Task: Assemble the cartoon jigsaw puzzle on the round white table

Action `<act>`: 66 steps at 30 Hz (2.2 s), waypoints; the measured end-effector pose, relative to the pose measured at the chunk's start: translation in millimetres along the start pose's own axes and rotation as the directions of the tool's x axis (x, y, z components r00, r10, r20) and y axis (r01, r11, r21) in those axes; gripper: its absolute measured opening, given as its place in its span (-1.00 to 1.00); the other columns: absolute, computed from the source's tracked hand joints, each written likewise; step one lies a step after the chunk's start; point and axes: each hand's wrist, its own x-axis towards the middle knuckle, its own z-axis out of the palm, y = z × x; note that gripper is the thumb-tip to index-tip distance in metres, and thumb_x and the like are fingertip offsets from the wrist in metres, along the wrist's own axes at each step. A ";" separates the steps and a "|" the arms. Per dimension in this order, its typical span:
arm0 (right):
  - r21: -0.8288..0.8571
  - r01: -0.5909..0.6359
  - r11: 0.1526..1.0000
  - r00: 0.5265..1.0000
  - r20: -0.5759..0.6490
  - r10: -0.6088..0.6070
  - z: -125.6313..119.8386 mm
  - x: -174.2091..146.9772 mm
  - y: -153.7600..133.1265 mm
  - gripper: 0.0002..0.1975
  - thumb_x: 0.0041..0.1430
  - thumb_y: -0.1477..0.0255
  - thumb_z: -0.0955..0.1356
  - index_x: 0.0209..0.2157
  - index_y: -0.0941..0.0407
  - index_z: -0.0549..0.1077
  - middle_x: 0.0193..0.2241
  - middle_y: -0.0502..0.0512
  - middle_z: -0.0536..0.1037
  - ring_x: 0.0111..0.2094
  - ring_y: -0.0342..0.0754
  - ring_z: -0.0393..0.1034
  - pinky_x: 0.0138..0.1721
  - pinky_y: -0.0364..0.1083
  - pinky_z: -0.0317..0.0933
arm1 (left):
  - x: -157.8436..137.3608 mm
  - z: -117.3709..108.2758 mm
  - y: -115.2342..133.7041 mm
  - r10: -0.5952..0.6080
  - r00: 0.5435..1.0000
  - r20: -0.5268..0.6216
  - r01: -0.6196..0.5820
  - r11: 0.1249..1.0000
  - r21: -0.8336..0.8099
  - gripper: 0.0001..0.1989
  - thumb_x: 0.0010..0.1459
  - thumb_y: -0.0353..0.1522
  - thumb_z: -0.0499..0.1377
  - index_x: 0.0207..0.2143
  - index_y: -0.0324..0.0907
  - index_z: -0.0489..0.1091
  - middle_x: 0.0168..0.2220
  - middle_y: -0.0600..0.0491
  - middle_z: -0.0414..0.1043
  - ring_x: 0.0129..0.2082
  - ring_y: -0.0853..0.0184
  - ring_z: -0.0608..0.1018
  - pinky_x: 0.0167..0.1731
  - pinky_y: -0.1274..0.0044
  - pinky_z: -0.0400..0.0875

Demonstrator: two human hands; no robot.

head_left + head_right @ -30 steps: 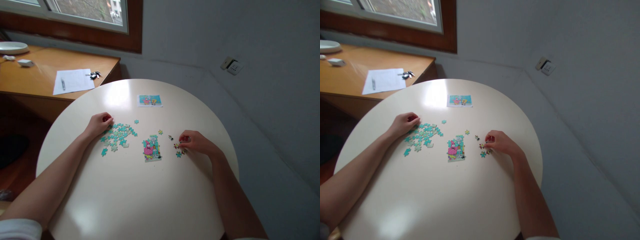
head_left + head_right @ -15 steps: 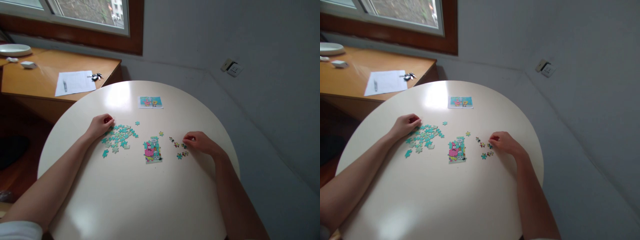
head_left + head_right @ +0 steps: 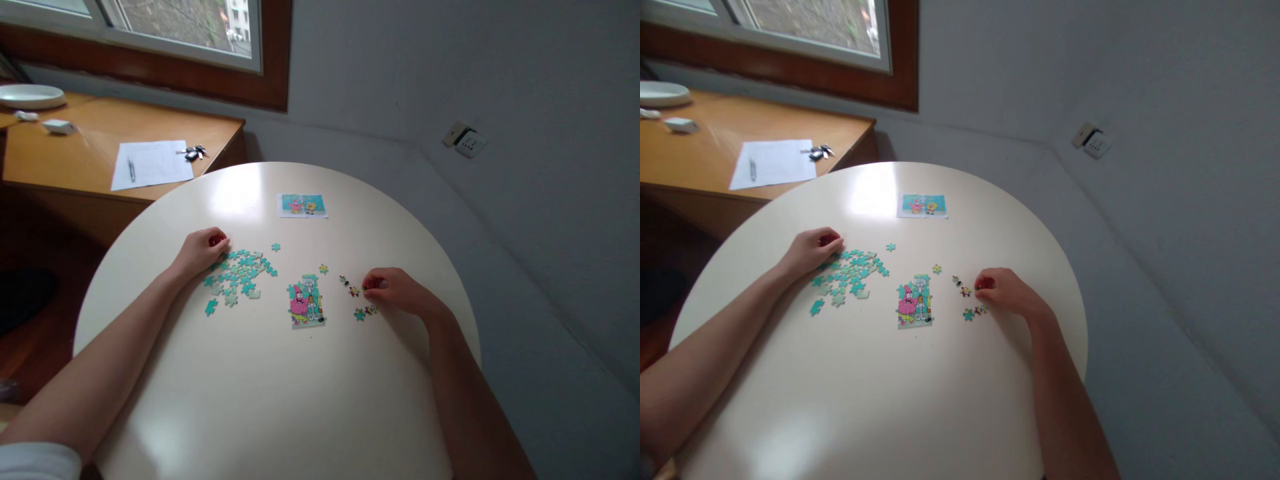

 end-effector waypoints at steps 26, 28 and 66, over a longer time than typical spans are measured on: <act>-0.024 -0.021 0.999 0.999 -0.039 0.020 3.6 -0.8 -6.6 -0.87 -0.07 0.47 0.34 -0.40 0.13 0.49 -0.53 -0.02 0.47 -0.48 -0.14 0.32 -0.41 -0.16 0.17 | -1.5 0.2 2.4 -0.030 1.000 0.003 0.030 0.999 -0.035 -0.71 -0.06 -0.15 0.07 -0.45 -0.17 0.40 -0.51 0.04 0.47 -0.55 0.34 0.46 -0.50 0.55 0.32; -0.033 -0.015 0.999 0.999 -0.030 0.014 3.9 -0.5 -6.0 -0.86 -0.07 0.46 0.34 -0.39 0.13 0.50 -0.54 -0.02 0.46 -0.49 -0.15 0.31 -0.41 -0.16 0.16 | -1.0 0.4 2.0 -0.023 1.000 -0.001 0.023 0.999 -0.022 -0.72 -0.06 -0.16 0.08 -0.45 -0.17 0.40 -0.51 0.04 0.47 -0.53 0.33 0.47 -0.49 0.55 0.32; 0.203 0.085 0.975 0.974 -0.225 -0.038 12.1 11.5 5.2 -0.74 -0.01 0.23 0.34 -0.40 0.15 0.44 -0.47 0.07 0.50 -0.44 -0.10 0.35 -0.35 -0.10 0.23 | 0.1 0.8 0.0 -0.012 1.000 0.010 0.012 1.000 -0.018 -0.74 -0.04 -0.18 0.08 -0.45 -0.16 0.42 -0.49 0.03 0.49 -0.50 0.32 0.47 -0.47 0.55 0.32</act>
